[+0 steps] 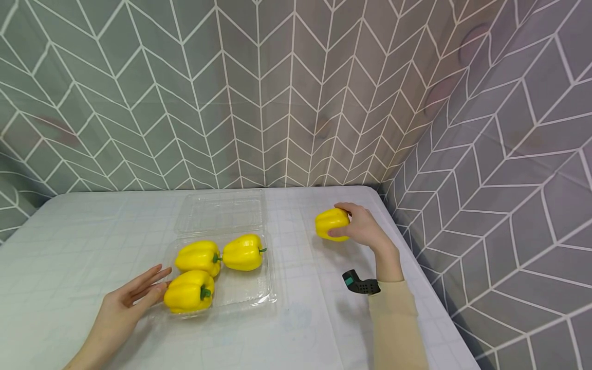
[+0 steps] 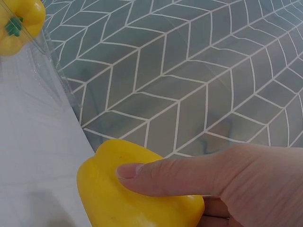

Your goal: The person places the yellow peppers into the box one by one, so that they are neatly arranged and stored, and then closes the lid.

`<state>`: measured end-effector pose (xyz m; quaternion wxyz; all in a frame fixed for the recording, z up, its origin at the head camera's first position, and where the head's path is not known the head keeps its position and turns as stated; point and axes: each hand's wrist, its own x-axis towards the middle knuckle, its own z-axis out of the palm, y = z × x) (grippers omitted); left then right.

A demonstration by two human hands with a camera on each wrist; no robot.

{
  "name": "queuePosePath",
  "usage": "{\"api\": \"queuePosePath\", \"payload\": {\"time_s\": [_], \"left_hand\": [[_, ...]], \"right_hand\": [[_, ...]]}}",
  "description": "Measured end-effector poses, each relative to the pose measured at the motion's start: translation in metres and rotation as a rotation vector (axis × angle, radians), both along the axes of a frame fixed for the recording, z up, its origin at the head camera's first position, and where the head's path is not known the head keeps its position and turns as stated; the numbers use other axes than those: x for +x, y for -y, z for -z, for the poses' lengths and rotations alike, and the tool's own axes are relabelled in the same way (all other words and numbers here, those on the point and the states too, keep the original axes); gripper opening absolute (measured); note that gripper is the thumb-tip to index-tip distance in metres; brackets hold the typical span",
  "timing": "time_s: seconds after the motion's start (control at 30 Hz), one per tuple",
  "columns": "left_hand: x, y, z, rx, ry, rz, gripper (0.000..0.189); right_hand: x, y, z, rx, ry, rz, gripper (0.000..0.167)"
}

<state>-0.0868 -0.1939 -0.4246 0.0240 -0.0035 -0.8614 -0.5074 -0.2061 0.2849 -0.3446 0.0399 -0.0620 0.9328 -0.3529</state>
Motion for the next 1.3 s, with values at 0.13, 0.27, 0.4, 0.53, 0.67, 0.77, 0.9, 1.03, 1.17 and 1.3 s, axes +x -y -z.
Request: {"api": "queuePosePath", "payload": {"time_s": [0.13, 0.27, 0.4, 0.53, 0.67, 0.77, 0.9, 1.03, 1.17, 1.3], "left_hand": [[-0.0002, 0.0002, 0.0003, 0.0, 0.002, 0.0, 0.062], [-0.0002, 0.0001, 0.0006, -0.004, -0.003, -0.001, 0.062], [0.0002, 0.0002, 0.0004, -0.008, -0.005, 0.0, 0.061], [0.0002, 0.0001, 0.0002, -0.009, -0.005, 0.0, 0.061], [0.0004, 0.0, 0.0, -0.007, 0.0, 0.0, 0.062], [0.0005, 0.0, 0.0003, -0.004, 0.003, 0.0, 0.062], [0.0005, 0.0001, 0.0006, 0.0, 0.005, -0.001, 0.062], [0.0006, 0.0001, 0.0006, 0.004, 0.002, 0.0, 0.062], [0.0006, 0.0001, 0.0008, 0.004, -0.002, 0.001, 0.062], [0.0004, 0.0001, 0.001, 0.001, -0.004, -0.001, 0.062]], "right_hand": [[0.0007, 0.0009, -0.0015, 0.001, -0.007, -0.004, 0.074], [0.0018, 0.0007, -0.0028, 0.008, -0.015, -0.003, 0.074], [0.0027, 0.0002, -0.0035, 0.013, -0.021, -0.004, 0.074], [0.0033, 0.0009, -0.0043, 0.014, -0.02, -0.005, 0.074], [0.0038, 0.0025, -0.0052, 0.02, -0.017, -0.003, 0.074], [0.0042, 0.0034, -0.0054, 0.023, -0.017, -0.004, 0.073], [0.0046, 0.0036, -0.0055, 0.024, -0.021, -0.008, 0.074], [0.0049, 0.0041, -0.0061, 0.02, -0.028, -0.013, 0.074], [0.0057, 0.0056, -0.0075, 0.021, -0.038, -0.019, 0.074], [0.0065, 0.0072, -0.0095, 0.022, -0.046, -0.022, 0.074]]}}
